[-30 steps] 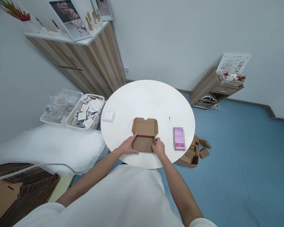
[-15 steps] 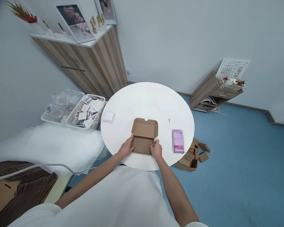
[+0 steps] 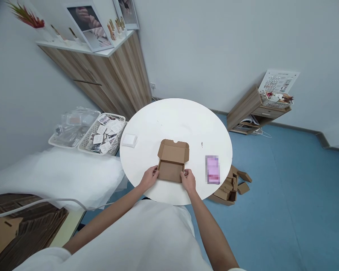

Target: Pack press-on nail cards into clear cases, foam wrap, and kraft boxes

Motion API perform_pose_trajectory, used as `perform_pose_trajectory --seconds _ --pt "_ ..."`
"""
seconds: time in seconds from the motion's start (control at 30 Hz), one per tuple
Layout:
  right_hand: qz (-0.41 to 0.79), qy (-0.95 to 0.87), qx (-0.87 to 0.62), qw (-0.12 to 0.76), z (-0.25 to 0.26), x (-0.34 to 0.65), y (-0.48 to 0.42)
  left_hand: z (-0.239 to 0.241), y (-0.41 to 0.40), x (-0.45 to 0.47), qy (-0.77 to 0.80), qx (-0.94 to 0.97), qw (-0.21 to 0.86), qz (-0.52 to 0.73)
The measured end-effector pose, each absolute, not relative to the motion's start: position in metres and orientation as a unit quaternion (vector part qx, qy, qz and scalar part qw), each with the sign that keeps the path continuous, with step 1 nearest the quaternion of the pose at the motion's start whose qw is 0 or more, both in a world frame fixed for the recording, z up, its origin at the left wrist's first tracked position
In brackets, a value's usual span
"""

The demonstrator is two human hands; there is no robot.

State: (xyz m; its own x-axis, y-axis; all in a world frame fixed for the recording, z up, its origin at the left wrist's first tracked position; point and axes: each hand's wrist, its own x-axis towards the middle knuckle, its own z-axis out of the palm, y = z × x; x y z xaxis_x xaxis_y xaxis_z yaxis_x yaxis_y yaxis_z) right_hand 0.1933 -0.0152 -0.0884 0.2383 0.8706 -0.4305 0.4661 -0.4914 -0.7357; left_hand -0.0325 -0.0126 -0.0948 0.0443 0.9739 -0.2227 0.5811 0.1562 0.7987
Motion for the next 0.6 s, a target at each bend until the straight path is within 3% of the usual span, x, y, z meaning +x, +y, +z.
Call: perform_pose_trajectory --seconds 0.27,0.6 --pt "0.507 -0.404 -0.691 0.319 -0.091 0.200 -0.021 -0.085 -0.010 -0.018 0.622 0.557 0.474 0.279" --pt "0.494 -0.422 -0.705 0.284 -0.090 0.204 -0.018 -0.095 -0.007 -0.010 0.660 0.495 0.487 0.287"
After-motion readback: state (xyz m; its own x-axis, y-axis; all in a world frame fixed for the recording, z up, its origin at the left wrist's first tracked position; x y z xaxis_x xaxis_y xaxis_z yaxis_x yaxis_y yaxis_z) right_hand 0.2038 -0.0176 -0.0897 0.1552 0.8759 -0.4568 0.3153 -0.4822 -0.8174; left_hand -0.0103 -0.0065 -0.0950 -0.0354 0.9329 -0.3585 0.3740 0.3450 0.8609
